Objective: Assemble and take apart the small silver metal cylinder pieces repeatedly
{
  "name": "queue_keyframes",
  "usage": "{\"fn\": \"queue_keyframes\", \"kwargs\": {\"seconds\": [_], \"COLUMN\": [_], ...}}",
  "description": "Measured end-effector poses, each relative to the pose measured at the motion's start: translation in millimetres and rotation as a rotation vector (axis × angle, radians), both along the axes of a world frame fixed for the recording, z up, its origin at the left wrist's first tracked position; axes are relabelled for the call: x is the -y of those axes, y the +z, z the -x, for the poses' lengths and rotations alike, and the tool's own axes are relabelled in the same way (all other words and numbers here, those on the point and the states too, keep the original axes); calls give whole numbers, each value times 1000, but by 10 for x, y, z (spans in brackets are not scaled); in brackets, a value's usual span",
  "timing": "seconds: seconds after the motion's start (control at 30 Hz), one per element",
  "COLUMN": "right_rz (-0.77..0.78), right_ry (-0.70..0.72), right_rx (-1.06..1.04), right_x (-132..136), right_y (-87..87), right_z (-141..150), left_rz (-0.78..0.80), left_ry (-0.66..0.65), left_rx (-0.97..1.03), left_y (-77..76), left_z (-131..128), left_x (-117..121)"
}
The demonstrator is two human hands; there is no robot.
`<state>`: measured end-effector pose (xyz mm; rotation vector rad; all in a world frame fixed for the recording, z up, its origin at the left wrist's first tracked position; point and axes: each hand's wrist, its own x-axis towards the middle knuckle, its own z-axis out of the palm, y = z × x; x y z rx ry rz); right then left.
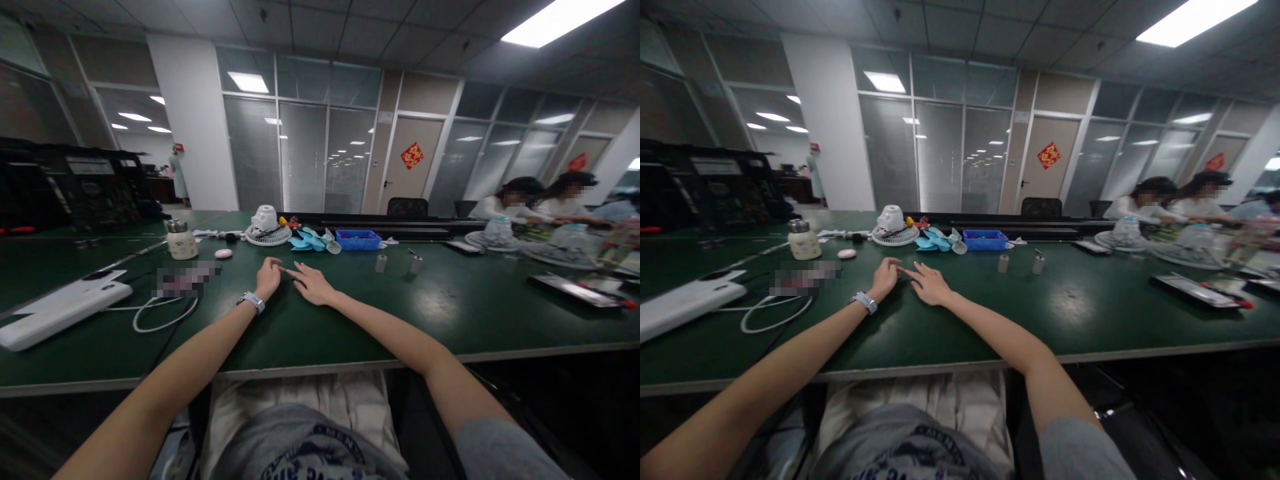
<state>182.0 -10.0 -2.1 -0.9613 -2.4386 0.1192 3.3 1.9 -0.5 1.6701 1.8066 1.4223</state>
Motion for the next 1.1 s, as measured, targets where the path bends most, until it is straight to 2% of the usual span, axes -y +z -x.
{"fn": "queue_keyframes", "kwargs": {"seconds": [0.13,0.3,0.57,0.67,0.83,0.97,1.1], "right_rz": [88,46,2,-120,-330,-296,-211], "right_ry": [64,100,-28,-197,-669,-985,-1091], "right_rx": [65,-13,-131,-107,-44,-12,18], "right_x": [-62,-47,-18,-93,-246,-345,-411], "right_y": [-29,-14,52,205,473,475,373], "right_z": [46,10,-175,-478,-1340,-1858,-2009], "left_rz": [0,12,25,32,25,25,38], "left_ry": [-3,19,-5,-7,-17,-14,-15], "left_rx": [-12,14,25,16,0,-4,-12], "left_y": [10,7,29,39,48,51,44], "left_z": [-16,-24,-30,-34,-46,-47,-39], "left_x": [10,0,26,32,40,46,43]}}
